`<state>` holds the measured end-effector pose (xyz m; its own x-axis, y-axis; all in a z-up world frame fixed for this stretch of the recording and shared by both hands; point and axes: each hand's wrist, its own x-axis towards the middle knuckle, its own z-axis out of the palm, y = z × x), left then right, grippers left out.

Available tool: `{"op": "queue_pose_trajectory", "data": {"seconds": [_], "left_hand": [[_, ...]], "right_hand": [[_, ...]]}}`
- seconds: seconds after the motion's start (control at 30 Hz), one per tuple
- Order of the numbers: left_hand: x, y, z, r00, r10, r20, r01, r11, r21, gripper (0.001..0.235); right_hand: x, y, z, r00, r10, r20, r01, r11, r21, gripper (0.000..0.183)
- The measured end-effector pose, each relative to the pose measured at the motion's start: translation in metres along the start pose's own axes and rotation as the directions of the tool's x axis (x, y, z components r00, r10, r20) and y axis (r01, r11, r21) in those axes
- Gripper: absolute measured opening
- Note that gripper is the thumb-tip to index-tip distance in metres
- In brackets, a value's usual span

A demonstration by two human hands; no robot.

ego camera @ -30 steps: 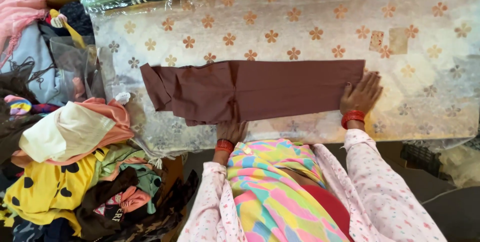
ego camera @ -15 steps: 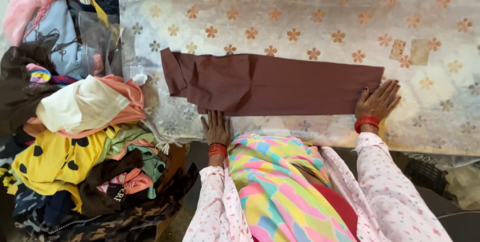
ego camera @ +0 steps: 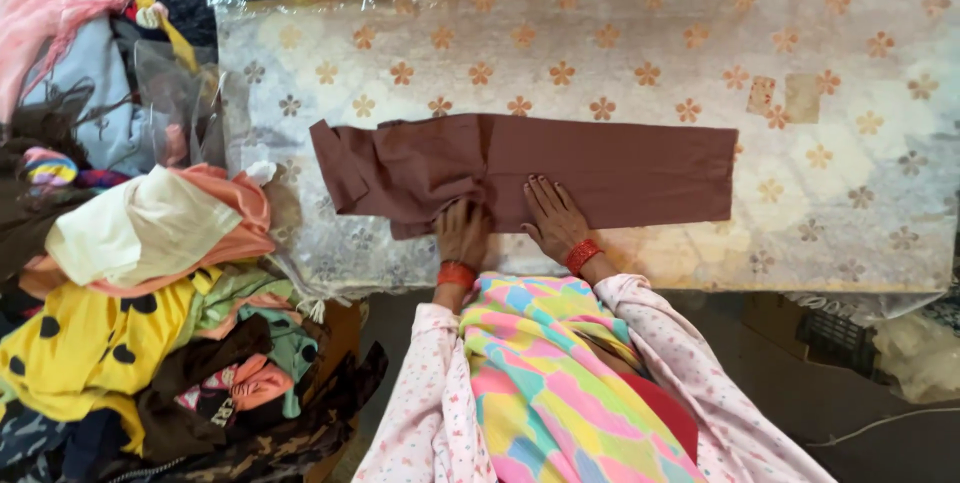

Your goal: The person folds a brown garment and places it into a clear plastic bag on a table. They then pick up a white garment, fold it neatly, and place it on the table. The workspace is cluttered with various other clothing items.

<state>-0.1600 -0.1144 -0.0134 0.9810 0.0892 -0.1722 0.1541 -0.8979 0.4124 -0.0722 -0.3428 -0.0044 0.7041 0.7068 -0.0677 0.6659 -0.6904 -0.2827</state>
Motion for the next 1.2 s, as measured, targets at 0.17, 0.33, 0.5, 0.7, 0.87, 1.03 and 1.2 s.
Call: {"op": "queue_pose_trajectory", "data": {"seconds": [0.17, 0.33, 0.5, 0.7, 0.87, 1.03, 1.2], "left_hand": [[-0.021, -0.049, 0.008, 0.895, -0.254, -0.368, 0.326, 0.934, 0.148, 0.046], [-0.015, -0.047, -0.008, 0.888, -0.276, -0.369, 0.336, 0.935, 0.109, 0.057], [-0.025, -0.087, 0.0, 0.858, -0.088, -0.505, 0.097, 0.995, -0.009, 0.052], [-0.021, -0.229, 0.016, 0.355, -0.814, -0.459, 0.119, 0.527, -0.842, 0.023], [0.027, -0.172, -0.102, 0.654, -0.414, -0.633, 0.487, 0.871, -0.068, 0.069], [0.041, -0.233, -0.067, 0.755, -0.44, -0.487, 0.51, 0.86, 0.014, 0.027], [0.057, -0.203, -0.104, 0.521, -0.653, -0.55, 0.523, 0.753, -0.399, 0.014]], "right_hand": [[-0.066, 0.117, 0.014, 0.922, 0.379, -0.074, -0.382, 0.924, -0.016, 0.078], [-0.123, 0.191, -0.028, 0.673, 0.662, -0.331, -0.697, 0.717, 0.019, 0.073], [-0.127, 0.189, -0.03, 0.656, 0.695, -0.293, -0.71, 0.7, 0.07, 0.074], [-0.13, 0.192, -0.025, 0.671, 0.676, -0.306, -0.689, 0.721, 0.082, 0.075], [-0.13, 0.204, -0.015, 0.674, 0.684, -0.279, -0.68, 0.722, 0.127, 0.078], [-0.123, 0.189, -0.01, 0.57, 0.775, -0.273, -0.773, 0.618, 0.141, 0.078], [-0.108, 0.154, -0.008, 0.582, 0.624, -0.522, -0.567, 0.771, 0.289, 0.064]]}}
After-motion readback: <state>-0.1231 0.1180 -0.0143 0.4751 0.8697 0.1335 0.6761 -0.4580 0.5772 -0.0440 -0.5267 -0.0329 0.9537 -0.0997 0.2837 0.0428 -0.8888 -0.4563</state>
